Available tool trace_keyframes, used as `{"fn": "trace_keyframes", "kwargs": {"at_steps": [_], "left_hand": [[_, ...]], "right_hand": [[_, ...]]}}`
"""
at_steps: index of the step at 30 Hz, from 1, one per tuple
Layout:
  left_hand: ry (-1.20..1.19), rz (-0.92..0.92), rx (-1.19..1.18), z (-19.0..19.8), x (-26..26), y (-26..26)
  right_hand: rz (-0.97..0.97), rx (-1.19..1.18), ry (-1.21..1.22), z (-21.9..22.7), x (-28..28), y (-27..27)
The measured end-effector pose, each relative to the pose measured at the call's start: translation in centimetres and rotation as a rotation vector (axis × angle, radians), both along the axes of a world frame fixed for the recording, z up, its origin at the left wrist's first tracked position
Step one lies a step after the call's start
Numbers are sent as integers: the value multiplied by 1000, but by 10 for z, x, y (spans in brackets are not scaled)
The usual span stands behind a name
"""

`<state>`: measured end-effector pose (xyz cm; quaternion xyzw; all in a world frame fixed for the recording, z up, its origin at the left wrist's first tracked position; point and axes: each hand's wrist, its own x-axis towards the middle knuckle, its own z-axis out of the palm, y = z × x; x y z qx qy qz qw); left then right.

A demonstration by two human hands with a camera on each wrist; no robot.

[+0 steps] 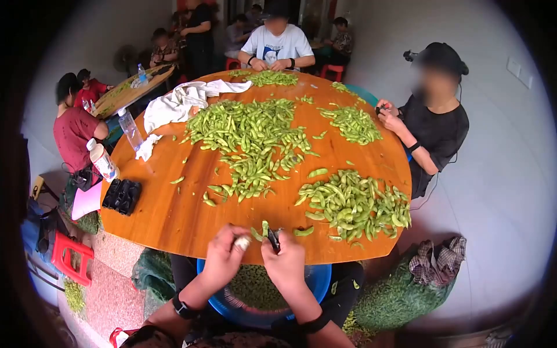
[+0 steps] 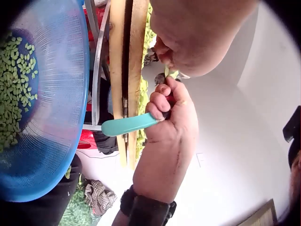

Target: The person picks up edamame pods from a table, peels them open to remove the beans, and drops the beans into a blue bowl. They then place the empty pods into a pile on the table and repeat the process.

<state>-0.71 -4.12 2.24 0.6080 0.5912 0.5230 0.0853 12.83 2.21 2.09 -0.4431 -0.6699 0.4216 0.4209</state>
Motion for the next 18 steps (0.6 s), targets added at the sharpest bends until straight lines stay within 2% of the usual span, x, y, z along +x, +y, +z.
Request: {"fn": "trace_keyframes", "kwargs": {"at_steps": [1,2,4,6,7,8,9,11,13,15,16,18], "left_hand": [[41,-77,-23,-4,2,-1],[40,-74,-24,-7,3,-1],[-83,-123,-123,-9,5,0],[-97,-148,-140,-10,2,0],[-240,-224,-271,-10,-1,0],[-384,-298,-401,-11,-2,-1],[-382,-294,-400,-12,-2,0],[-784,-511,-377,-15,-3,0],[-705,-462,-388,-11,4,-1],[-466,-375,-403,-10,9,-5],[-464,-374,-404,-7,9,-6],[34,-447,-124,1,8,-8]], "right_hand": [[5,38,-5,-2,0,-2],[12,77,-10,-4,0,-4],[51,93,4,-9,4,-3],[225,-377,313,-2,9,-2],[227,-377,314,5,12,-3],[278,-507,381,14,15,-4],[331,-638,447,19,18,-3],[372,-708,492,9,23,5],[386,-761,518,9,28,11],[209,-649,421,15,36,24],[93,-601,358,20,43,31],[-19,-97,124,0,60,57]]}}
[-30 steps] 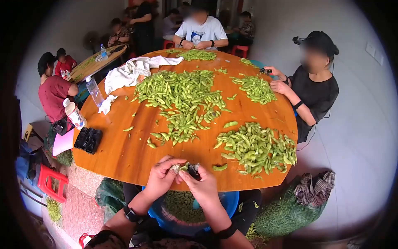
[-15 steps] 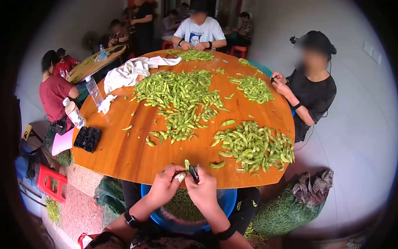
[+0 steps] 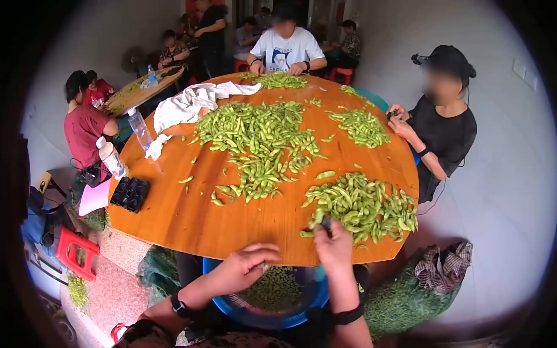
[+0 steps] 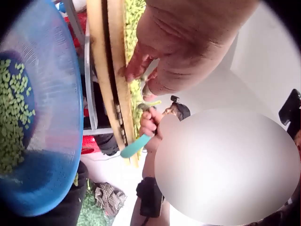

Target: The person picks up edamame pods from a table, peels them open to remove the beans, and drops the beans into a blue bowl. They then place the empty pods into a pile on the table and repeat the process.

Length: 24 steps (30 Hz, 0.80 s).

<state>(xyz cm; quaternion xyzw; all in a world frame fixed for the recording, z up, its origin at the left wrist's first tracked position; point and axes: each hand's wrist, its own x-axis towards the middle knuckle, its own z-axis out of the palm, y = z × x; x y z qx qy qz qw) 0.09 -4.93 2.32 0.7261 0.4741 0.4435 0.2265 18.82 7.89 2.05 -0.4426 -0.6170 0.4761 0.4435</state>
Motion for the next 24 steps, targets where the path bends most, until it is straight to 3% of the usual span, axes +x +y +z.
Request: {"fn": "trace_keyframes", "kwargs": {"at_steps": [1,3,5,6,8,12,18,20,21,24], "left_hand": [[120,5,38,10,-7,-3],[449,423,157,17,-43,2],[523,668,128,15,-68,12],[599,745,56,5,-83,18],[502,709,0,5,-96,23],[549,753,-99,-4,-105,36],[585,770,118,1,-90,34],[-53,521,-162,5,-63,26],[-231,445,-257,10,-49,22],[-401,292,-301,9,-25,15]], "right_hand": [[8,-42,-20,-3,9,10],[12,-20,-27,-11,19,16],[-13,54,-49,-17,21,14],[40,-66,39,-6,17,5],[93,-186,130,5,7,-7],[331,-296,-6,30,-19,-33],[533,-319,-33,21,-41,-41],[585,-327,-34,22,-45,-43],[584,-358,-1,23,-46,-45],[621,-459,66,23,-45,-46]]}}
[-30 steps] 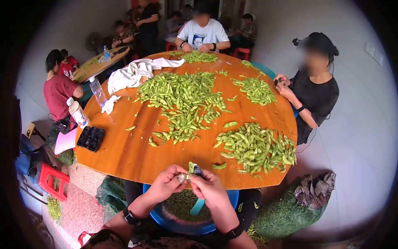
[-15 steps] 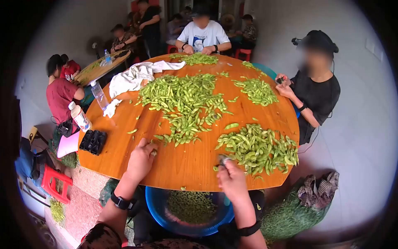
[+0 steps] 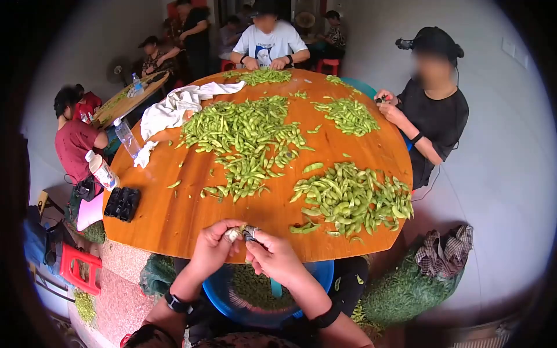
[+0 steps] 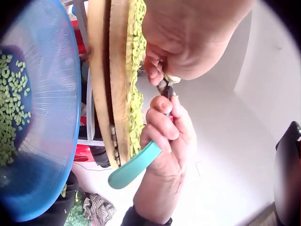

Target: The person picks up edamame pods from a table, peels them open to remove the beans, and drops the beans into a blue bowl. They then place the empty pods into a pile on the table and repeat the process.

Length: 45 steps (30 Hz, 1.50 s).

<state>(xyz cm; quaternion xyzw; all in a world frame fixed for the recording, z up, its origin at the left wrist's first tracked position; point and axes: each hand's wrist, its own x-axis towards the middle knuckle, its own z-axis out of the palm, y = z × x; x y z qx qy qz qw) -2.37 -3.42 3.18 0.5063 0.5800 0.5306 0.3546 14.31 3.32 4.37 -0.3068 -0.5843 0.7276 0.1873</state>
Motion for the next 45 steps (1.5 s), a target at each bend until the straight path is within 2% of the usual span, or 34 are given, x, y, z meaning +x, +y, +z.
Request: {"fn": "trace_keyframes", "kwargs": {"at_steps": [4,6,7,11,14,17,19,20,22,24,26,28,31,32,35,37,38,40,41,43,45], "left_hand": [[130,-46,81,-5,8,-3],[522,-37,222,-12,11,-3],[624,-17,203,-3,14,-5],[748,32,230,-5,15,-7],[656,26,151,-8,18,-10],[635,92,267,-15,21,-10],[257,34,145,-16,23,-10],[253,31,142,-17,23,-10],[-9,-37,20,-17,20,-10],[-99,-99,24,-22,15,-8],[-304,-135,-26,-14,12,-8],[-378,-148,-67,-17,7,-7],[-678,-202,-115,-16,0,-5],[-679,-202,-116,-16,1,-6],[-684,-130,-124,-13,6,-5],[-689,-111,-62,-12,8,-6],[-690,-110,-64,-13,6,-6],[-602,-97,-166,-14,1,-4],[-604,-98,-167,-13,2,-4],[-768,-85,-116,-9,7,-3],[-726,-100,-66,-12,12,1]], "right_hand": [[-10,-70,41,-3,7,-2],[-66,-111,44,0,11,-5],[-68,-109,49,2,12,-6],[-101,-74,46,-5,9,-11],[-183,-131,110,-9,5,-15],[-210,-131,125,-11,5,-17],[-199,-174,167,-14,6,-16],[-202,-176,164,-14,7,-17],[-199,-237,195,-10,7,-16],[-208,-240,214,-13,6,-15],[-213,-244,236,-16,6,-12],[-122,-278,213,-17,10,-7],[-101,-300,210,-16,10,-4],[-101,-301,209,-15,9,-6],[-170,-177,163,-14,5,-11],[-239,383,1,-21,5,-14],[-238,382,0,-21,5,-15],[-290,800,-67,-17,6,-16],[-290,799,-69,-18,6,-16],[-220,707,-44,-19,5,-17],[-223,662,-34,-21,5,-17]]}}
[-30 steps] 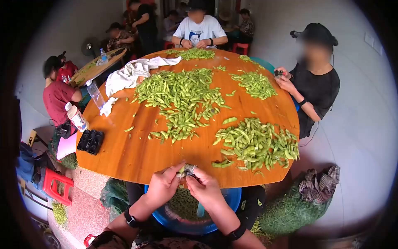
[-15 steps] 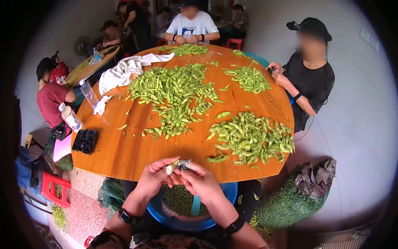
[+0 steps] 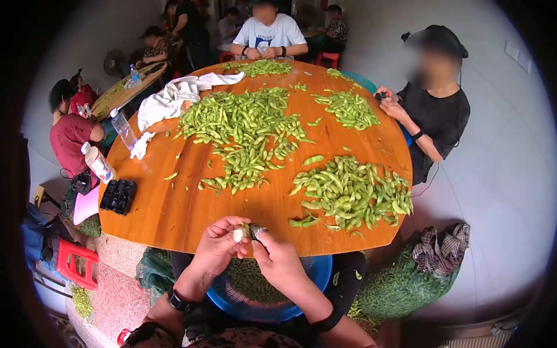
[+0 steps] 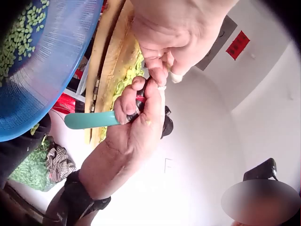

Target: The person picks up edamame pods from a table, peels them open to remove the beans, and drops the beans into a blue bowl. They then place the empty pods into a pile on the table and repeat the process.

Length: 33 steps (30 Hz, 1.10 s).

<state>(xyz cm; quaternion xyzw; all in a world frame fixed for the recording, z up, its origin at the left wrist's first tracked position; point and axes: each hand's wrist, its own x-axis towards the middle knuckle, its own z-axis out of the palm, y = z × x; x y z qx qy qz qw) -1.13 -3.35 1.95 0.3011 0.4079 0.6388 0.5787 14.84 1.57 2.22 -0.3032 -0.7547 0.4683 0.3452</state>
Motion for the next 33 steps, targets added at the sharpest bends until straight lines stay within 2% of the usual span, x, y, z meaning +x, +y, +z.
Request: {"fn": "trace_keyframes", "kwargs": {"at_steps": [2,3,4,5,9,11,12,14,18,20,23,26,27,28,31,32,33], "left_hand": [[79,11,37,-5,0,-1],[79,12,35,-8,-1,1],[488,174,214,-13,-1,4],[898,336,395,-15,-1,5],[937,269,287,0,3,0],[1141,203,259,4,2,-2],[1140,200,260,6,3,-3],[1290,211,309,7,5,-4],[1322,210,325,2,5,-4],[1231,227,228,0,5,-4],[1241,258,146,-2,6,-5],[1268,266,143,-5,4,-4],[1267,264,143,-5,3,-4],[1187,232,119,-4,1,-4],[1074,183,148,-1,-4,-2],[1042,166,199,-1,-6,-3],[1042,166,197,-3,-8,-3]], "right_hand": [[2,-45,15,0,0,0],[33,-174,39,3,2,-1],[63,-304,64,6,3,-2],[63,-304,64,8,3,-2],[45,-421,40,17,5,0],[50,-445,41,20,7,3],[72,-501,48,20,8,4],[94,-559,55,22,10,5],[102,-553,-16,19,8,3],[94,-554,-10,17,8,3],[117,-634,8,18,7,3],[101,-606,-5,7,6,3],[75,-483,1,-2,4,3],[50,-360,7,-8,2,3],[8,-329,82,-8,-3,1],[8,-332,82,-10,-3,2],[41,-462,113,-11,-3,4]]}}
